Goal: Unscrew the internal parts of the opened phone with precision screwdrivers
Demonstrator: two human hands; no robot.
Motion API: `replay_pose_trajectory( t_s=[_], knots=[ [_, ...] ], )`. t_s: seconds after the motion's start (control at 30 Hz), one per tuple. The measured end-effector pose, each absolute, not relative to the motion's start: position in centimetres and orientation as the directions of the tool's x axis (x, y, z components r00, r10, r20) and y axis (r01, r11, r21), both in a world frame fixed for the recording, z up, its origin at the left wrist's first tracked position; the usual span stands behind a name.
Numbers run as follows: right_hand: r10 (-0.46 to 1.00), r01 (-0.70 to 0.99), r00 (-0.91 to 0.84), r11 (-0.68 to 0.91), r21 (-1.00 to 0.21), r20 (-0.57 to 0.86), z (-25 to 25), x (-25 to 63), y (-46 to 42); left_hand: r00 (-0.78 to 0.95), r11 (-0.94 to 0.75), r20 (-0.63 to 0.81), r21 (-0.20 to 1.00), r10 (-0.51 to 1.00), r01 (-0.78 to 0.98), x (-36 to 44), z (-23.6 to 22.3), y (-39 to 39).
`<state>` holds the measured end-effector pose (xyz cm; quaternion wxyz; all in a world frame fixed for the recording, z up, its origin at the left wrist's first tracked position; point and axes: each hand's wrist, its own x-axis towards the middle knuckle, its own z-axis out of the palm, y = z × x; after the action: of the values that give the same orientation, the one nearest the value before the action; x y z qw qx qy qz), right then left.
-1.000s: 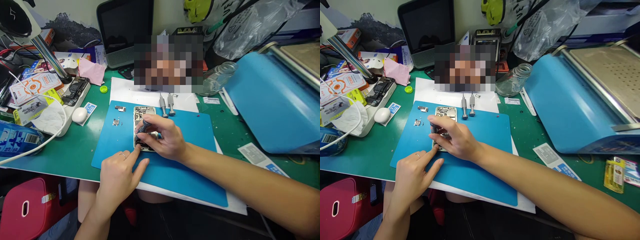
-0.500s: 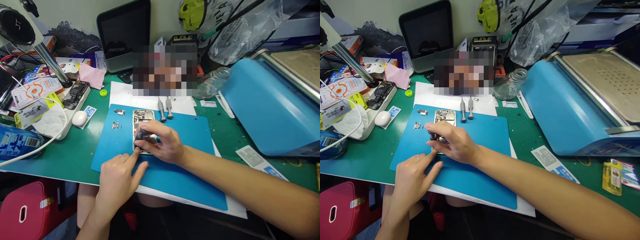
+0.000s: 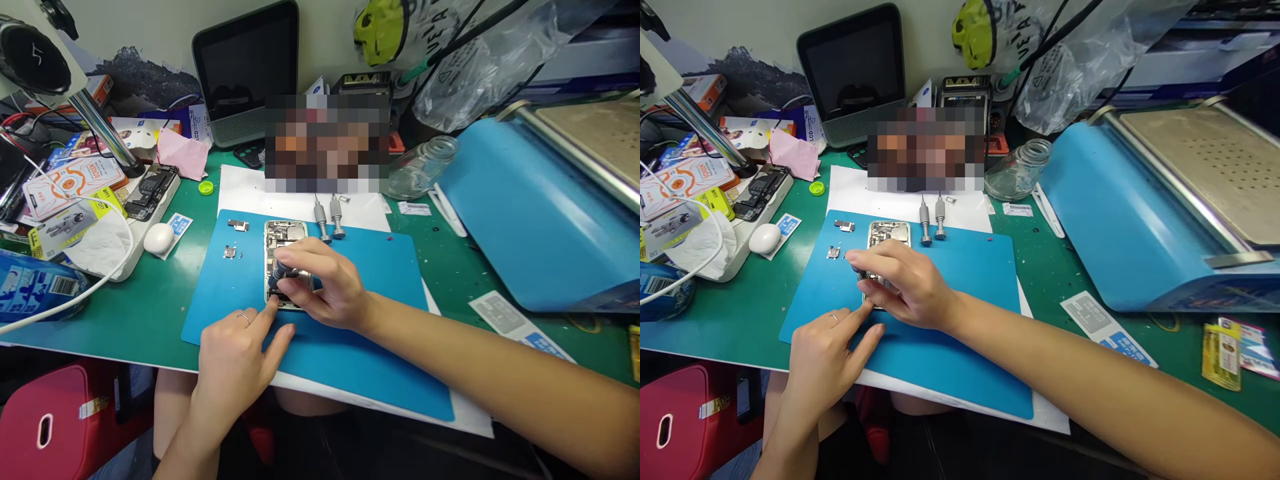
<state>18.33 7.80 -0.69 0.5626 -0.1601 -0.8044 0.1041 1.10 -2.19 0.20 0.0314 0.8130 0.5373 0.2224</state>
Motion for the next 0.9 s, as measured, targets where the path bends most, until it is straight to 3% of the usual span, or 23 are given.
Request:
replay_pose_trajectory(
  t_s=[0.17,0.37,0.53,0.9],
  knots=[
    [0.392,0.088,-0.326,0.918,-0.386,0.86,-0.82,18.4,7.76,0.326,-0.426,0.338,0.287,0.883,0.858,1.13,0.27,-2.2],
    [0.357,0.156,-0.305,0.933,-0.323,0.883,-0.5,18.36,7.86,0.327,-0.424,0.326,0.295,0.887,0.856,1.1,0.19,-2.23],
    [0.356,0.091,-0.306,0.934,-0.345,0.883,-0.53,18.38,7.92,0.331,-0.427,0.325,0.295,0.886,0.855,1.11,0.22,-2.23],
    [0.354,0.123,-0.319,0.935,-0.332,0.879,-0.3,18.54,7.91,0.328,-0.428,0.332,0.297,0.884,0.854,1.09,0.19,-2.17]
  ],
)
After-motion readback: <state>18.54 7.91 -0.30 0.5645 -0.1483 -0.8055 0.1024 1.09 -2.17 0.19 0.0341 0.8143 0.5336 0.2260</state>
